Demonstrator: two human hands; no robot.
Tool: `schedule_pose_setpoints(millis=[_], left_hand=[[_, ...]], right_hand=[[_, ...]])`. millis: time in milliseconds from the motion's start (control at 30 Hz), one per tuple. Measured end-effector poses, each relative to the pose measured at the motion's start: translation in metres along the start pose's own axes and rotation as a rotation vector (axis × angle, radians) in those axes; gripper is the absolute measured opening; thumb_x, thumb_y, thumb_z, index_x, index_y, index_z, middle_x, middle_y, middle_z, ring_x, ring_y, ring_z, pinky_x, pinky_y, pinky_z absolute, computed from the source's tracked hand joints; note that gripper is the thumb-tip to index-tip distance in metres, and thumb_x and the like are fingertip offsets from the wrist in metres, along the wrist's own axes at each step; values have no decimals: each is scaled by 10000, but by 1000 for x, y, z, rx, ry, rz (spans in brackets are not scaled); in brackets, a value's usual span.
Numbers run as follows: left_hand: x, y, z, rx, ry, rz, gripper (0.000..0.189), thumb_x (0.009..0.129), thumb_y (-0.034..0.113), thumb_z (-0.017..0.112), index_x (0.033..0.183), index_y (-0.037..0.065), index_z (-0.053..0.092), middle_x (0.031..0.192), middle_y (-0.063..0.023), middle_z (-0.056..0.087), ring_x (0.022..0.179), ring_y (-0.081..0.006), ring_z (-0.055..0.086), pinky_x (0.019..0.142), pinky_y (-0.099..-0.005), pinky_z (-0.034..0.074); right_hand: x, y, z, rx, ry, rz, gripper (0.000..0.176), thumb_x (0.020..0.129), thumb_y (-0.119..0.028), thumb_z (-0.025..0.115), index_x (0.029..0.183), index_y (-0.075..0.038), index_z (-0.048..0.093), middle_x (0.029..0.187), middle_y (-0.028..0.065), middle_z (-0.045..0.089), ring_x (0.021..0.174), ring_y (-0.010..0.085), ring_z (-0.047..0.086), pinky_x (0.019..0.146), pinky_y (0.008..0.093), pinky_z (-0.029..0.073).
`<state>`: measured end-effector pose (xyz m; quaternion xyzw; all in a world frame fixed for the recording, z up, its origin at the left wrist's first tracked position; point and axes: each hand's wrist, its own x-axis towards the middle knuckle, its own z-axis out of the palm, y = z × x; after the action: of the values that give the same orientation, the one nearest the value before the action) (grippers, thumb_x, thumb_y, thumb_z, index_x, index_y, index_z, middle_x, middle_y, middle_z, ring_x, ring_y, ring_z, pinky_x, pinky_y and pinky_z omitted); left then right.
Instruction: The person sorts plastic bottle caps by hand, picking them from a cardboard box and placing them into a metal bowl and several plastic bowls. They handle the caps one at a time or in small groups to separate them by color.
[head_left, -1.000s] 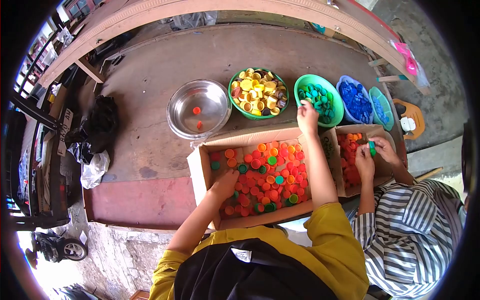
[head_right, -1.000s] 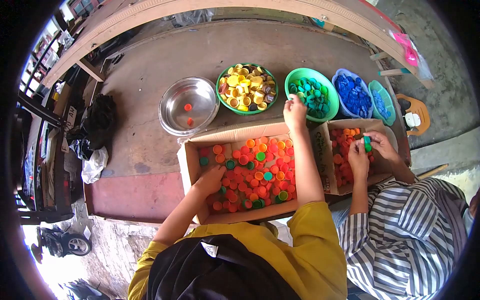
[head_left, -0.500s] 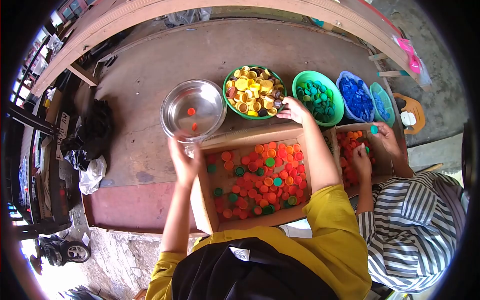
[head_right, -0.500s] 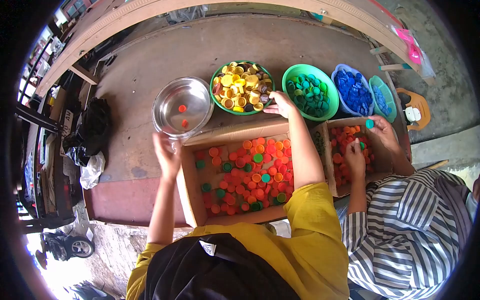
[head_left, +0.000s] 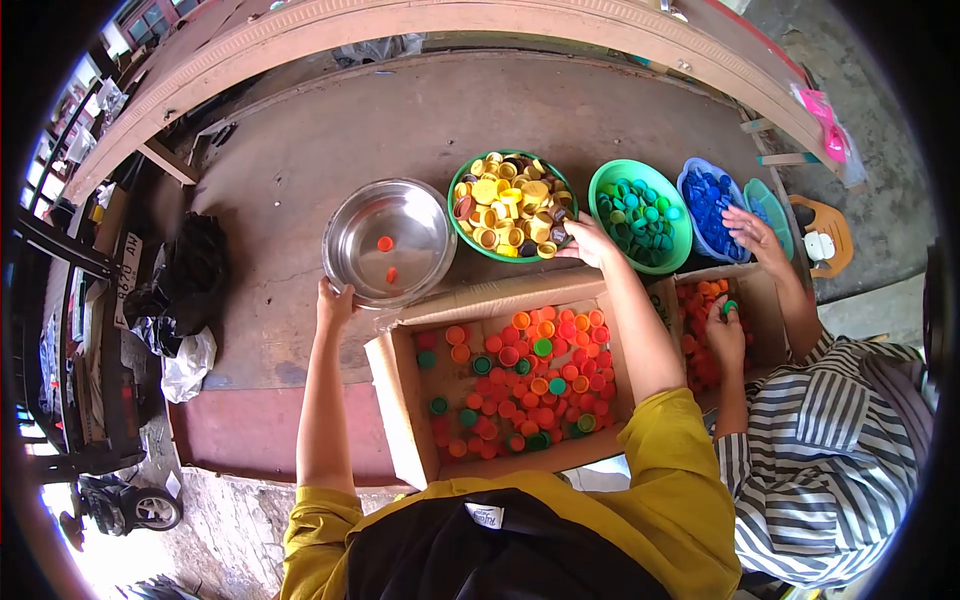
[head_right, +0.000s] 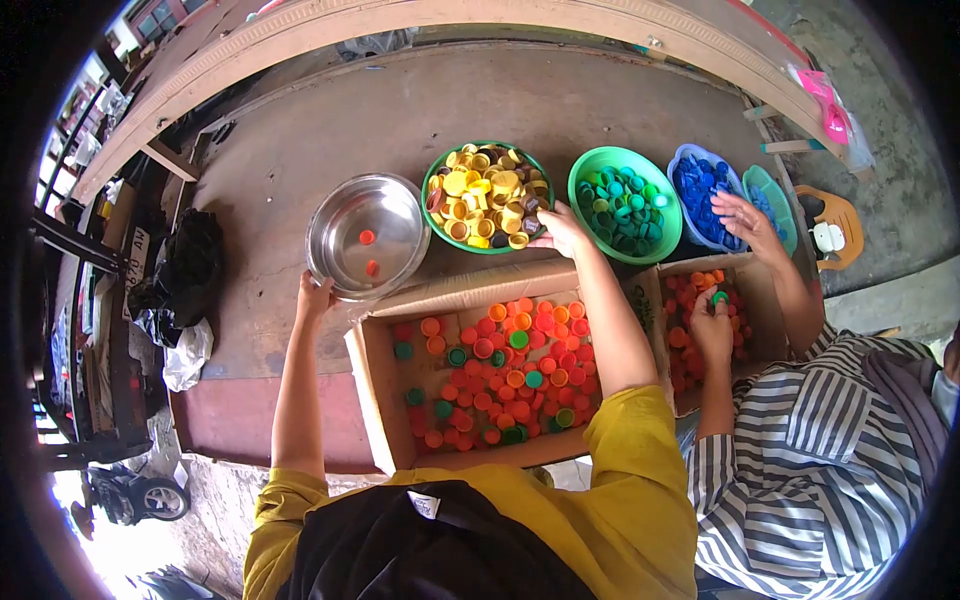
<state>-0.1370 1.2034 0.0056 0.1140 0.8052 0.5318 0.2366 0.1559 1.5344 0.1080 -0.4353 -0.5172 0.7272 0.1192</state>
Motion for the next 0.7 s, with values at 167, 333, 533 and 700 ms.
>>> schedule_pose_setpoints(millis=[167,333,533,700], left_hand=[[-2,0,0,82,64,73,524,732,136,599,1162,-58,371,761,-152,600,563,-192,608,459,-283,500],[-2,10,7,38,71,76,515,728,134,591,1153,-63,378,801,-173,598,577,-198,611,476,-292,506],[1,31,16,143,6,48,552,702,187,614,1134,-73,388,859,-209,602,664,-259,631,563,-334,517],[23,32,43,274,-21,115,596,673,259,626,1119,-69,404,930,-270,583,886,-373,583,768,-397,465]], right_hand=[[2,4,3,22,47,-24,396,808,-65,450,1195,-45,364,1070,161,540,862,289,606,717,432,532],[-11,-2,8,70,91,-92,382,804,-54,446,1176,-16,369,1059,165,538,855,296,610,694,452,542],[-23,-35,7,115,64,-171,373,781,-84,503,1139,-17,425,963,145,594,801,274,626,689,433,546],[-45,-78,19,85,104,-203,318,779,-69,505,1091,-13,479,961,131,600,819,259,623,702,393,545]])
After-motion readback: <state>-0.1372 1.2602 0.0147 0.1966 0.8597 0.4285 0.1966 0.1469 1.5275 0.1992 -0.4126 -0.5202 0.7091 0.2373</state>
